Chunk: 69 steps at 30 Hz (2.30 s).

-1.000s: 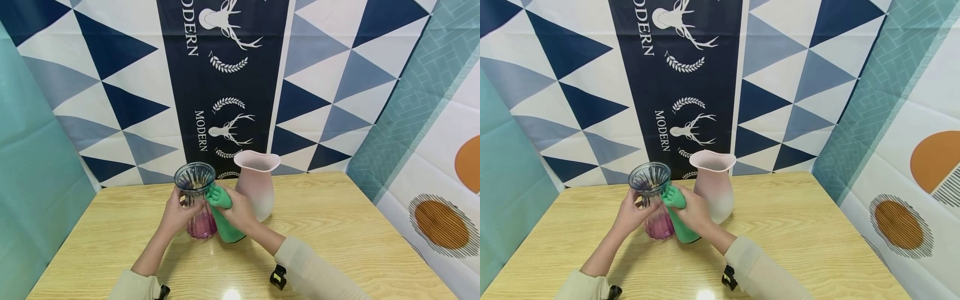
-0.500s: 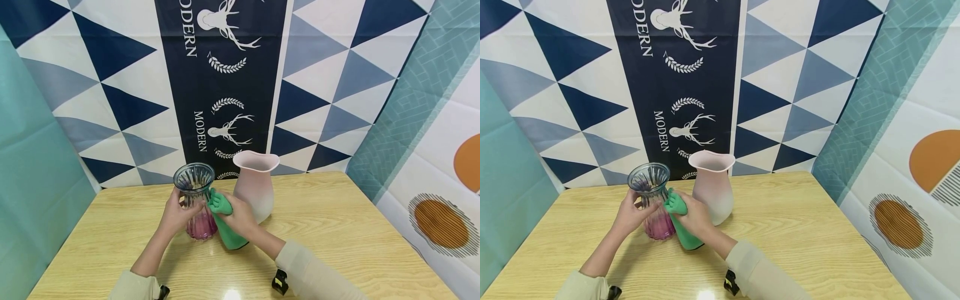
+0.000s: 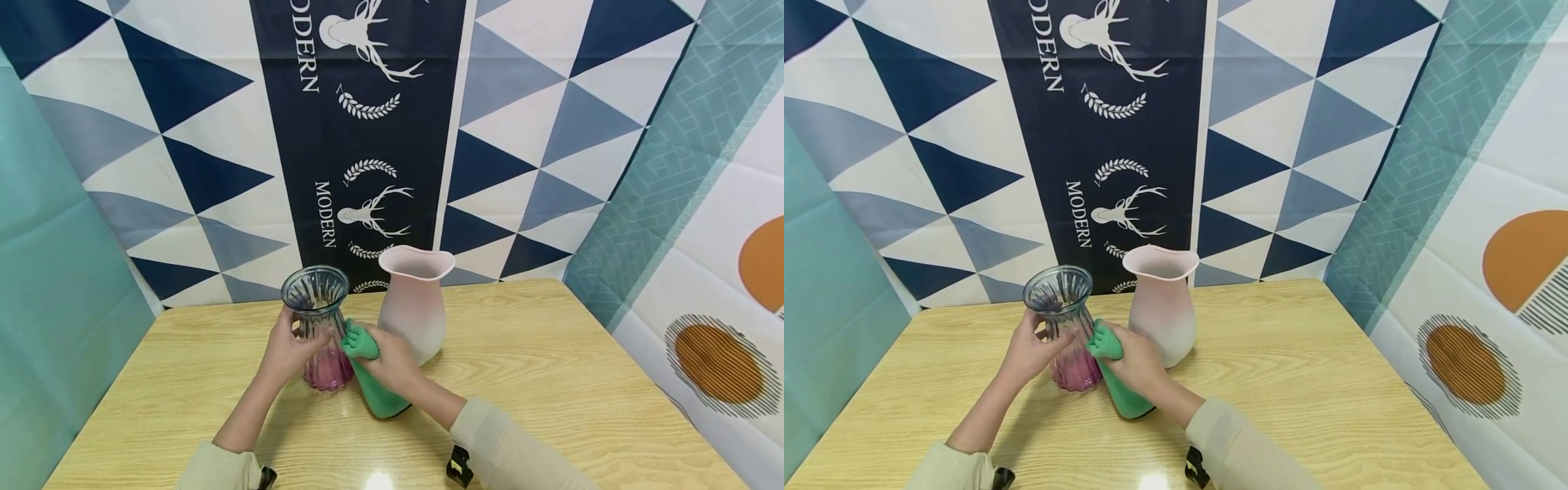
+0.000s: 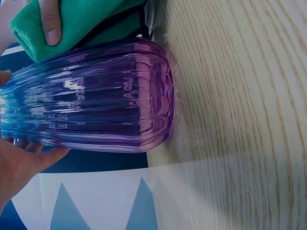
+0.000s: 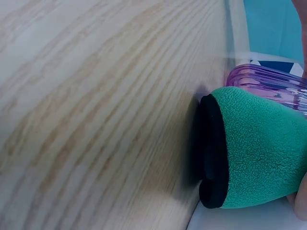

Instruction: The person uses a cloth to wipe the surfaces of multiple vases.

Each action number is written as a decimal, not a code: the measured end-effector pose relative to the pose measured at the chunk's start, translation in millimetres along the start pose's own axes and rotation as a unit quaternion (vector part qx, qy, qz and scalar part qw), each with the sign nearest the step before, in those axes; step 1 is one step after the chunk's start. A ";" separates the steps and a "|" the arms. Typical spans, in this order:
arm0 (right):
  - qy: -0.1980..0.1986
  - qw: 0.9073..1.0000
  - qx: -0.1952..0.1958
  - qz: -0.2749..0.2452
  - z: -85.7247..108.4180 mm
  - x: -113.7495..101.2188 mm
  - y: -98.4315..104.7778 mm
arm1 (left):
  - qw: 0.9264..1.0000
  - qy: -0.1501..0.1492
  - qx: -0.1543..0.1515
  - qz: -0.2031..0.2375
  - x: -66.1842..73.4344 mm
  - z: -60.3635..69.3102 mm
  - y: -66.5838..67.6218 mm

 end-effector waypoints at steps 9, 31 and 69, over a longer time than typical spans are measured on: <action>-0.015 0.999 -0.018 0.039 5.2 0.6 -2.0 | 1.000 0.003 0.004 -0.001 -0.3 1.2 -0.9; 0.009 0.997 0.027 -0.065 -4.6 -6.6 10.8 | 0.999 0.011 0.033 -0.004 2.5 2.1 -0.1; 0.024 0.977 0.112 -0.181 -27.6 -32.4 19.6 | 1.000 0.011 0.019 -0.022 2.9 2.7 0.6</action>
Point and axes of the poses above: each hand's wrist, its own z-axis away from the middle knuckle, its own y-axis out of the back of the hand, x = y × z, the point moved 4 cm from there along -z, towards the middle knuckle, and after that the axes turned 13 degrees about -z, right-handed, at the moved point
